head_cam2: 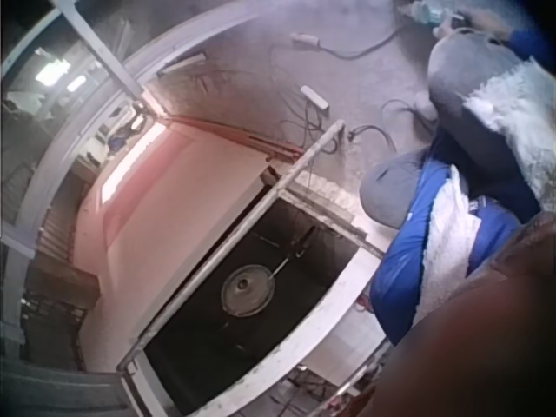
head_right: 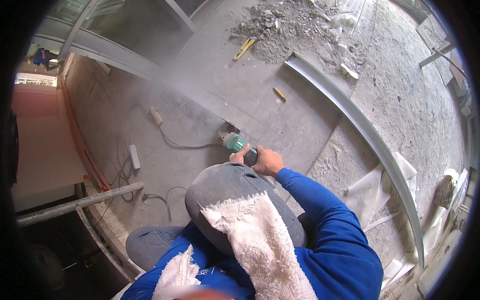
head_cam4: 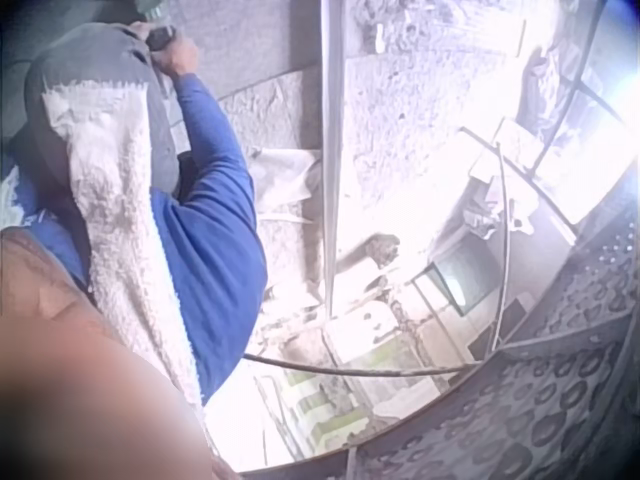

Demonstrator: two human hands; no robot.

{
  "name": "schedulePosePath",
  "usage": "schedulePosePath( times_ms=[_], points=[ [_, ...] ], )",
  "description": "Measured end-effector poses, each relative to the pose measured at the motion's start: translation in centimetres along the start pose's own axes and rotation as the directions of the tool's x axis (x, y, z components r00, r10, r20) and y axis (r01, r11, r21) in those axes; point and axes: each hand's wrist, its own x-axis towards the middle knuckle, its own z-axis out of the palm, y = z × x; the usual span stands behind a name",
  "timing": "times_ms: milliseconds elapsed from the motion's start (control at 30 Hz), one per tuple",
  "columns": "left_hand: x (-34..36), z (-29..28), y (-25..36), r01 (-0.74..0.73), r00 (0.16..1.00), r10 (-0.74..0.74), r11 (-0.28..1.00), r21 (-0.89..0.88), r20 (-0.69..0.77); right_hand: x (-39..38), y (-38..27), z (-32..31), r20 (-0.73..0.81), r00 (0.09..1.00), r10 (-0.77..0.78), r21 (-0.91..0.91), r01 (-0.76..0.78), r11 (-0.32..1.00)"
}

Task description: The person uses an angle grinder to cut and grind a concrete floor near a window frame. They maintain a low posture, guiding the tool along the floor surface while dust is generated.

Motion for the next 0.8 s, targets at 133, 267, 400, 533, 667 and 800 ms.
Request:
schedulePosePath(
  times_ms=[133, 267, 400, 533, 667, 800],
  points=[
    [0.7, -0.1, -0.7, -0.002, 0.999, 0.002, 1.0, -0.011, 0.039, 0.1, 0.1, -0.1, 0.002, 1.0, -0.011, -0.002, 0.011, 1.0],
    [0.9, 0.0, -0.8, -0.013, 1.0, 0.013, 1.0, 0.017, -0.014, 0.1, 0.0, -0.3, 0.006, 1.0, -0.005, 0.011, 0.005, 1.0],
    [0.6, 0.4, -0.6, 0.004, 0.999, -0.002, 0.998, -0.065, 0.036, 0.2, -0.1, -0.5, 0.015, 1.0, -0.002, -0.001, 0.002, 1.0],
    [0.2, 0.6, -0.4, 0.012, 0.999, -0.007, 0.993, -0.115, 0.043, 0.1, 0.0, -0.5, 0.001, 1.0, -0.019, -0.01, 0.019, 1.0],
    [-0.2, 0.6, -0.4, 0.018, 0.999, -0.013, 0.992, -0.121, 0.039, -0.4, 0.1, -0.7, -0.017, 1.0, -0.019, -0.002, 0.019, 1.0],
    [-0.3, 0.5, -0.4, 0.022, 0.999, -0.018, 0.993, -0.118, 0.033, -0.7, 0.4, -0.8, -0.013, 0.999, -0.03, 0.017, 0.031, 0.999]
  ],
)
